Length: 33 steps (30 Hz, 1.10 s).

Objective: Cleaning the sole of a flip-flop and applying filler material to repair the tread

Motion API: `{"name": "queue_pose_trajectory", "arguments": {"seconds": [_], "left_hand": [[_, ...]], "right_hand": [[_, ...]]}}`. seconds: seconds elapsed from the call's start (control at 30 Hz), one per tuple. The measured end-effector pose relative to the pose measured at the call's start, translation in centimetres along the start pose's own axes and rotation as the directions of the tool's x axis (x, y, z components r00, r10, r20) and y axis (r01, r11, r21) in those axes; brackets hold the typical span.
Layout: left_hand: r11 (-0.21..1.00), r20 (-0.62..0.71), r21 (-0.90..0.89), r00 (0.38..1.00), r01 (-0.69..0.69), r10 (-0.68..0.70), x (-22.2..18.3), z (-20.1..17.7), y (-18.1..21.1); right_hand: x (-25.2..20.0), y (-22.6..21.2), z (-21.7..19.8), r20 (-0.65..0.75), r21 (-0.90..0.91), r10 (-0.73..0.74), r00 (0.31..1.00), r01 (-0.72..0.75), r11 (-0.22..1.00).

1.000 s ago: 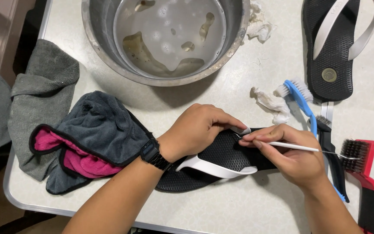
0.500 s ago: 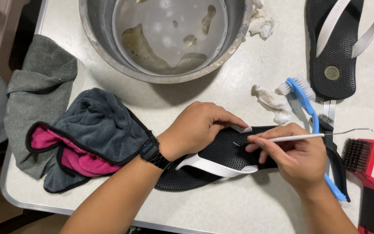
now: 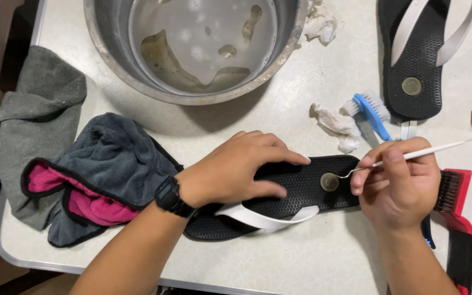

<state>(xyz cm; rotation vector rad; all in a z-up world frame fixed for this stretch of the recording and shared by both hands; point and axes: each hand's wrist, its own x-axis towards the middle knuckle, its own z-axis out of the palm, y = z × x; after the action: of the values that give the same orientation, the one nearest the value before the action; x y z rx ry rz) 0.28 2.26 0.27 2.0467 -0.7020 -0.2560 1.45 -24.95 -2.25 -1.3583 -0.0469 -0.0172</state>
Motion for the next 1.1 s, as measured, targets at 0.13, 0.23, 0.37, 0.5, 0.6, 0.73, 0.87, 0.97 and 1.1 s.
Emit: {"name": "queue_pose_trajectory", "arguments": {"seconds": [0.13,0.23,0.37,0.5,0.6,0.73,0.87,0.97,1.1], "left_hand": [[0.972,0.100,0.186,0.982,0.141,-0.161,0.1,0.9,1.3],[0.968,0.081,0.165,0.976,0.188,-0.204,0.2,1.1,1.2],[0.972,0.054,0.100,0.974,0.212,-0.218,0.3,1.2,1.5],[0.983,0.015,0.066,0.985,0.171,-0.173,0.0,1.6,1.7],[0.989,-0.036,0.069,0.991,0.134,-0.132,-0.3,2.0,2.0],[0.984,-0.079,0.115,0.988,0.138,-0.130,-0.3,2.3,2.3],[0.985,-0.110,0.110,0.986,0.135,-0.123,-0.3,2.7,2.0],[0.990,-0.129,0.109,0.989,0.086,-0.072,-0.4,2.6,1.0],[0.987,-0.152,0.107,0.983,0.122,-0.105,-0.9,0.1,3.2]], "right_hand": [[0.5,0.5,-0.9,-0.065,0.214,0.032,0.997,-0.017,0.977],[0.6,0.4,-0.7,-0.069,0.240,0.053,0.996,-0.035,0.970],[0.4,-0.3,-0.3,-0.025,0.216,0.034,0.999,-0.027,0.976],[0.1,-0.5,-0.3,-0.010,0.228,0.017,1.000,-0.015,0.974],[-0.2,-0.6,-0.3,0.020,0.193,-0.011,1.000,0.007,0.981],[-0.2,-0.5,0.0,0.038,0.163,-0.047,0.998,0.040,0.986],[-0.3,-0.6,0.3,0.055,0.171,-0.066,0.996,0.056,0.984],[-0.1,-0.3,0.1,0.025,0.179,-0.035,0.999,0.030,0.983],[0.0,-0.3,0.3,0.031,0.200,-0.040,0.999,0.033,0.979]]}}
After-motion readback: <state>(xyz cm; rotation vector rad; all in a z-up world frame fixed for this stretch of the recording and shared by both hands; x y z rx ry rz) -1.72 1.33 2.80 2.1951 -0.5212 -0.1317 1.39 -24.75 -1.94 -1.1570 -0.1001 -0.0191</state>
